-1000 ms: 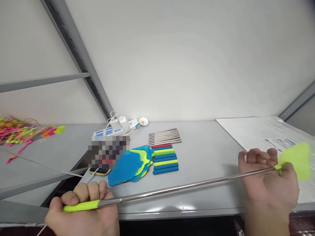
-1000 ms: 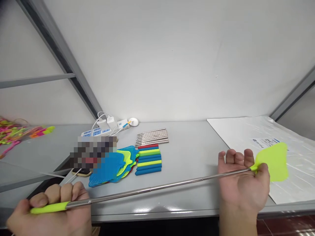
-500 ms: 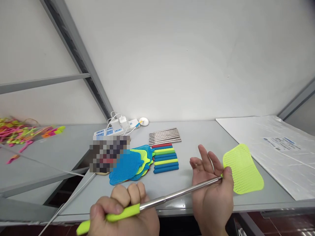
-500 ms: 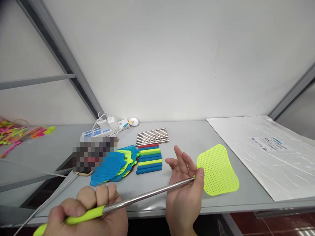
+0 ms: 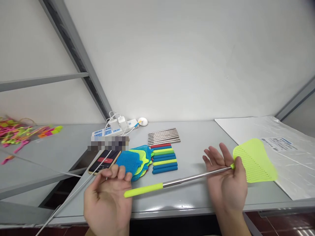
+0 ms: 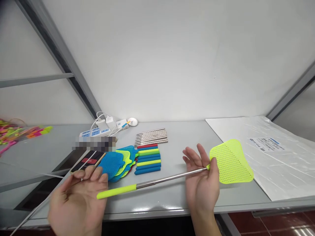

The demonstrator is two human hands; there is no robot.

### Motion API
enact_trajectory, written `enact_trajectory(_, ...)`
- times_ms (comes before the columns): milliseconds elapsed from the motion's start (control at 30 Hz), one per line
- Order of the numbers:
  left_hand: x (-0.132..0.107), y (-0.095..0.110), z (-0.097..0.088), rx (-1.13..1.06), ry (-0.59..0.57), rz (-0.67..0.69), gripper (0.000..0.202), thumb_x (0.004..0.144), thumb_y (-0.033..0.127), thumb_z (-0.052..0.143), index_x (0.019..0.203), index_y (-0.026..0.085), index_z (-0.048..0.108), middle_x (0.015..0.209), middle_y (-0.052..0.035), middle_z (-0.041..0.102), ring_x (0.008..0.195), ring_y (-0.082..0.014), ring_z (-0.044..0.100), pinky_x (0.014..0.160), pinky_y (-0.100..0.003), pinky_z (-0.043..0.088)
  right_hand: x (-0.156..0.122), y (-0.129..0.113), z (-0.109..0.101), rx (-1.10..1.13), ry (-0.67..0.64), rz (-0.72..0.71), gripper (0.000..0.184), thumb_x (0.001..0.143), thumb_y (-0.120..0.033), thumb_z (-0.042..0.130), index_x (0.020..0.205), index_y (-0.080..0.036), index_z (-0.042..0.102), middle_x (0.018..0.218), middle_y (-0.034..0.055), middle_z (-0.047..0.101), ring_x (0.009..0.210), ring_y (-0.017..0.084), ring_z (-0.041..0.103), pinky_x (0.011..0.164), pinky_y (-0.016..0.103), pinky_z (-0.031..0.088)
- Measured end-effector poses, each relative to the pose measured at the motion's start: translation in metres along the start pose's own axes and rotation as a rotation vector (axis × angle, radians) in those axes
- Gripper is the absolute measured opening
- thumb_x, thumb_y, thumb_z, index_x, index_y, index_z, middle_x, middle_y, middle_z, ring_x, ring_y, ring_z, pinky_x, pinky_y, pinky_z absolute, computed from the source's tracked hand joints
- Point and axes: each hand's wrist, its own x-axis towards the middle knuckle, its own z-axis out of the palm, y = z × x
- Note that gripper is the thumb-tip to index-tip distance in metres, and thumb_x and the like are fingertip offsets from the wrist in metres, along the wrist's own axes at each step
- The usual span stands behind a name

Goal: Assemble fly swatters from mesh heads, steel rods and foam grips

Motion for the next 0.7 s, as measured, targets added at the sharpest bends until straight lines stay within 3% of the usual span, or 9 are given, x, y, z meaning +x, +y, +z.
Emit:
enact_trajectory(67, -0.003, -0.003, 0.000, 0.062, -0.093, -0.123, 0.021, 0.082, 0.030, 0.055, 0.066, 0.018, 0.050, 0.072, 0.0004, 0.042, 0.070, -0.0154, 0.049, 0.063, -0.031, 0.051, 0.006, -0.006, 0.002, 0.007, 0.001, -0.065, 0.040, 0.096, -0.048, 0.043, 0.111, -0.024, 0.071, 0.105, 0.0045, 0.075, 0.103, 0.020, 0.067, 0.098, 0.039, 0.046)
enact_trajectory(167, -0.012, -0.010, 0.000, 0.149, -0.198, -0.223, 0.025, 0.086, 0.033, 0.053, 0.065, 0.019, 0.053, 0.072, -0.0016, 0.047, 0.080, -0.0202, 0.054, 0.075, -0.039, 0.055, 0.007, -0.009, 0.008, 0.005, 0.004, -0.155, 0.036, 0.096, -0.042, 0.042, 0.094, -0.023, 0.073, 0.092, 0.0038, 0.075, 0.095, 0.019, 0.069, 0.098, 0.041, 0.045)
enact_trajectory(267, -0.015, -0.013, -0.004, 0.201, -0.210, -0.181, 0.027, 0.087, 0.033, 0.053, 0.063, 0.019, 0.054, 0.068, -0.0012, 0.048, 0.073, -0.0182, 0.054, 0.074, -0.035, 0.054, -0.001, -0.007, 0.015, -0.031, -0.031, -0.269, 0.038, 0.096, -0.037, 0.041, 0.077, -0.023, 0.071, 0.075, 0.0038, 0.074, 0.092, 0.021, 0.070, 0.100, 0.046, 0.043)
enact_trajectory(400, -0.006, -0.007, -0.008, 0.336, -0.189, -0.084, 0.031, 0.087, 0.035, 0.053, 0.060, 0.018, 0.055, 0.063, -0.0007, 0.048, 0.061, -0.0156, 0.052, 0.063, -0.031, 0.054, -0.021, 0.000, 0.020, -0.046, -0.132, -0.329, 0.045, 0.099, -0.035, 0.035, 0.072, -0.024, 0.070, 0.068, 0.0034, 0.073, 0.094, 0.026, 0.070, 0.103, 0.053, 0.037)
enact_trajectory(600, -0.020, 0.008, -0.002, 0.517, -0.182, -0.102, 0.030, 0.088, 0.038, 0.056, 0.063, 0.020, 0.056, 0.066, 0.0015, 0.051, 0.053, -0.0130, 0.050, 0.050, -0.026, 0.049, -0.024, 0.010, 0.013, -0.069, -0.163, -0.236, 0.046, 0.099, -0.037, 0.035, 0.074, -0.022, 0.070, 0.074, 0.0055, 0.076, 0.100, 0.029, 0.070, 0.105, 0.057, 0.033)
enact_trajectory(700, -0.039, 0.013, 0.002, 0.787, -0.347, -0.179, 0.025, 0.083, 0.046, 0.063, 0.077, 0.022, 0.065, 0.075, 0.0007, 0.063, 0.052, -0.0120, 0.053, 0.047, -0.022, 0.046, -0.011, 0.003, 0.007, -0.077, -0.144, -0.077, 0.042, 0.098, -0.040, 0.041, 0.076, -0.020, 0.070, 0.080, 0.0079, 0.077, 0.102, 0.028, 0.070, 0.104, 0.052, 0.037)
